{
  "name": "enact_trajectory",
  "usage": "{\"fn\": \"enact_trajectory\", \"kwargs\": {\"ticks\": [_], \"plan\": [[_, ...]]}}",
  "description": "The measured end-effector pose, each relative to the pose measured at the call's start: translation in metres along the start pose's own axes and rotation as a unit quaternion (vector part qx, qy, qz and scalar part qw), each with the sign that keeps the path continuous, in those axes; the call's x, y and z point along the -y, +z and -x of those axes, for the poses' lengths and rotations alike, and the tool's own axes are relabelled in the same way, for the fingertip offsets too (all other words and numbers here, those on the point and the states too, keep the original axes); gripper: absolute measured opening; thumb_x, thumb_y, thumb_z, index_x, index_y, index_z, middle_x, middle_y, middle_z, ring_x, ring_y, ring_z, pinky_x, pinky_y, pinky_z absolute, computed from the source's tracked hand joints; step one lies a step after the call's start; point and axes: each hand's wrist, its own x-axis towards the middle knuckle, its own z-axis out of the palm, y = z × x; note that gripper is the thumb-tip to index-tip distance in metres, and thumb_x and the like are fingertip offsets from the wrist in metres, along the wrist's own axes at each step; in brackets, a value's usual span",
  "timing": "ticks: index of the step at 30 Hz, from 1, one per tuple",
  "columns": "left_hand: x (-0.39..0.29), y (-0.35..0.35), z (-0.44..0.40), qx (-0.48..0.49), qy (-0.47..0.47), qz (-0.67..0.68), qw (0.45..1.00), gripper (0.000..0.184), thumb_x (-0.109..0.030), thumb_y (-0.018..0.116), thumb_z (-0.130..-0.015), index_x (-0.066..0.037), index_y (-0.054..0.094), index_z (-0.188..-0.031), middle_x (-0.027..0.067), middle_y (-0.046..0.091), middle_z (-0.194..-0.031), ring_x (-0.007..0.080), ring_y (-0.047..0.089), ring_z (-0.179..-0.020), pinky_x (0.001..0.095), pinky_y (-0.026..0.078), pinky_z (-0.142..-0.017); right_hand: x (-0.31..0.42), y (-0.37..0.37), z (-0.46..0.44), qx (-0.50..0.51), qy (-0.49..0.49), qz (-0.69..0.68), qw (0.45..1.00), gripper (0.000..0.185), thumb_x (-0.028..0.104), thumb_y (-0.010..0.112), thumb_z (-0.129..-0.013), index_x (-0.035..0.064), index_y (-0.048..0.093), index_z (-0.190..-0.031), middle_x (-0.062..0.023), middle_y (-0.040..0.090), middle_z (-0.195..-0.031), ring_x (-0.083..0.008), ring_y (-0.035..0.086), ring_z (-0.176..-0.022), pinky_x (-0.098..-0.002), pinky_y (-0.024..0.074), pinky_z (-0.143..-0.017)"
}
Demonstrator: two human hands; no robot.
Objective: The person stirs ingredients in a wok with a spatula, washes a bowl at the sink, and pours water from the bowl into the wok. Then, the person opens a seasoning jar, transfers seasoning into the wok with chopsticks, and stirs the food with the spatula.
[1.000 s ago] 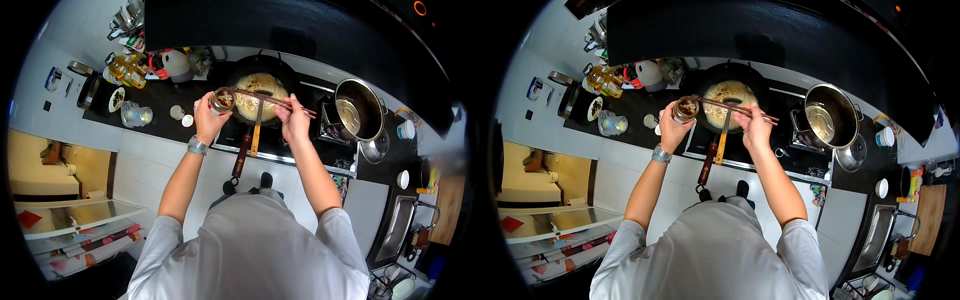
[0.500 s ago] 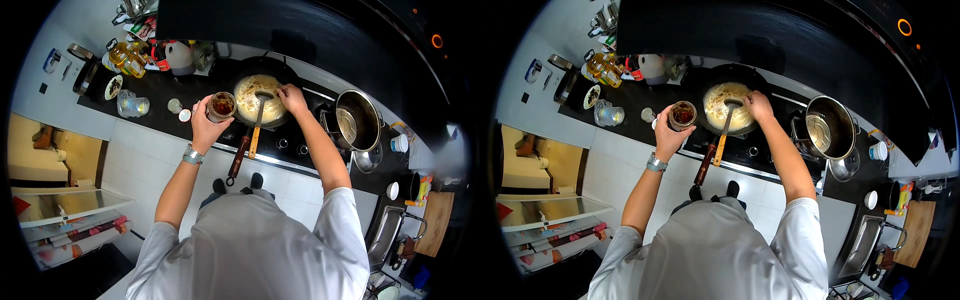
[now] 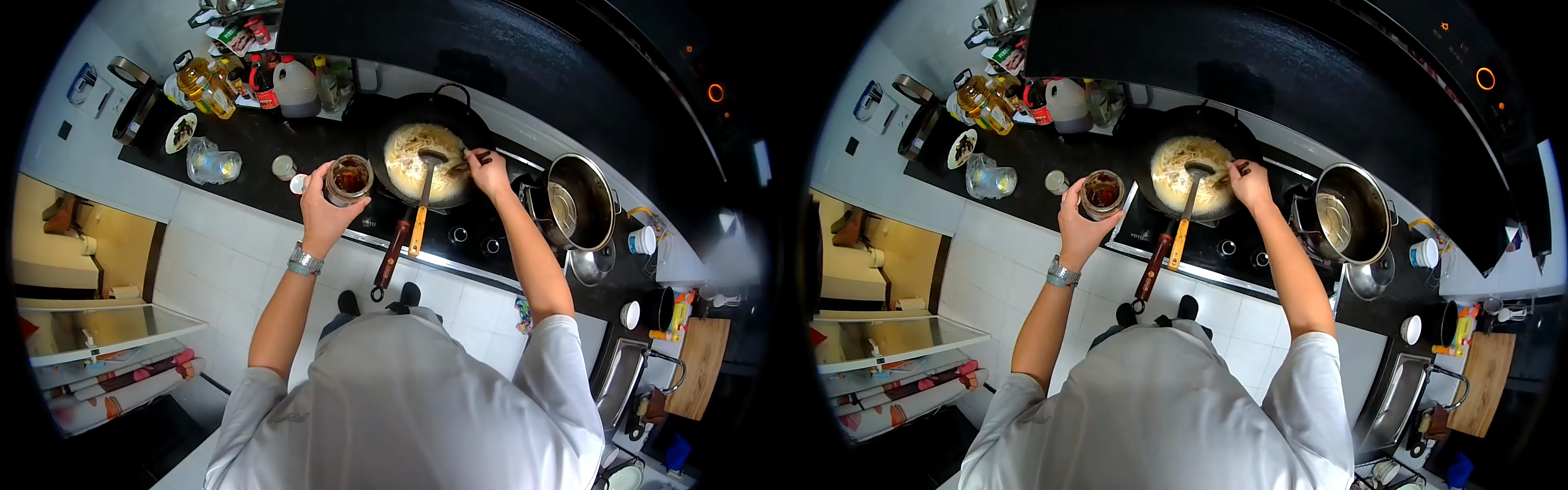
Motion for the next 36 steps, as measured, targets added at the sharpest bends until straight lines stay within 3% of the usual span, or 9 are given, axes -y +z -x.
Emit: {"fn": "enact_trajectory", "kwargs": {"ticks": [5,7,11,13,17,21,24,27,36], "plan": [[0.006,-0.003,0.003,-0.008,0.001,0.011,1.000,0.075,-0.015,0.091,-0.060,-0.002,0.054,-0.123,0.0131,0.060,-0.116,0.0242,0.061,-0.106,0.0346,0.050,-0.092,0.001,-0.004,-0.001,-0.066,-0.066,0.101,0.990,0.030,0.030,0.060,-0.092,0.0020,0.070,-0.088,-0.0211,0.068,-0.080,-0.0378,0.067,-0.079,-0.0403,0.0530,-0.070],[0.007,-0.004,0.003,-0.011,0.006,0.011,1.000,0.075,-0.015,0.091,-0.060,-0.001,0.054,-0.123,0.0131,0.060,-0.115,0.0243,0.061,-0.106,0.0344,0.050,-0.092,0.001,-0.004,0.002,0.051,0.060,-0.046,0.996,0.031,0.031,0.061,-0.092,0.0014,0.070,-0.087,-0.0208,0.068,-0.077,-0.0369,0.067,-0.075,-0.0399,0.0524,-0.069],[0.007,-0.004,0.005,-0.018,-0.001,0.013,1.000,0.076,-0.015,0.091,-0.061,0.001,0.053,-0.124,0.0130,0.061,-0.113,0.0235,0.062,-0.105,0.0340,0.050,-0.092,0.006,-0.007,0.004,-0.030,0.060,0.022,0.998,0.032,0.031,0.064,-0.091,0.0005,0.070,-0.088,-0.0189,0.068,-0.073,-0.0330,0.068,-0.071,-0.0364,0.0517,-0.068],[0.013,-0.005,0.008,-0.013,-0.001,0.026,1.000,0.076,-0.015,0.091,-0.061,0.002,0.052,-0.125,0.0130,0.062,-0.114,0.0229,0.062,-0.105,0.0338,0.050,-0.093,0.006,-0.005,0.010,-0.017,0.068,-0.043,0.997,0.033,0.032,0.064,-0.092,-0.0005,0.070,-0.086,-0.0189,0.066,-0.070,-0.0315,0.067,-0.068,-0.0356,0.0511,-0.066],[0.025,-0.007,0.013,-0.002,-0.001,0.060,0.998,0.078,-0.012,0.090,-0.063,0.004,0.048,-0.127,0.0134,0.062,-0.116,0.0210,0.062,-0.108,0.0334,0.049,-0.096,0.039,-0.022,0.048,-0.149,0.076,-0.217,0.962,0.030,0.026,0.061,-0.097,-0.0024,0.067,-0.092,-0.0077,0.071,-0.083,-0.0112,0.064,-0.065,-0.0241,0.0504,-0.059],[0.030,-0.011,0.019,-0.008,-0.004,0.092,0.996,0.080,-0.016,0.090,-0.061,0.001,0.049,-0.128,0.0160,0.060,-0.119,0.0259,0.062,-0.109,0.0363,0.050,-0.095,0.038,-0.010,0.111,-0.235,0.055,-0.271,0.932,0.028,0.027,0.056,-0.101,-0.0001,0.063,-0.097,-0.0052,0.067,-0.086,-0.0107,0.063,-0.067,-0.0235,0.0513,-0.061],[0.039,-0.011,0.025,-0.004,-0.025,0.114,0.993,0.080,-0.015,0.090,-0.061,0.001,0.049,-0.127,0.0160,0.060,-0.119,0.0260,0.062,-0.109,0.0362,0.050,-0.095,-0.001,0.013,0.138,-0.221,0.127,-0.307,0.917,0.028,0.026,0.053,-0.102,-0.0004,0.062,-0.097,-0.0058,0.064,-0.085,-0.0118,0.062,-0.066,-0.0248,0.0530,-0.063],[0.042,-0.014,0.031,0.015,-0.044,0.127,0.991,0.079,-0.015,0.090,-0.062,0.002,0.049,-0.127,0.0153,0.059,-0.119,0.0250,0.062,-0.109,0.0361,0.050,-0.094,0.003,0.021,0.151,-0.295,0.134,-0.397,0.859,0.029,0.026,0.054,-0.102,-0.0014,0.061,-0.098,-0.0078,0.065,-0.089,-0.0138,0.064,-0.068,-0.0264,0.0562,-0.065],[0.046,-0.019,0.043,0.049,-0.056,0.168,0.983,0.080,-0.016,0.090,-0.064,0.003,0.047,-0.128,0.0139,0.061,-0.117,0.0223,0.062,-0.108,0.0345,0.049,-0.095,-0.011,0.039,0.172,-0.324,0.183,-0.432,0.821,0.030,0.027,0.055,-0.101,-0.0024,0.061,-0.104,-0.0090,0.066,-0.094,-0.0148,0.066,-0.074,-0.0265,0.0581,-0.068]]}}
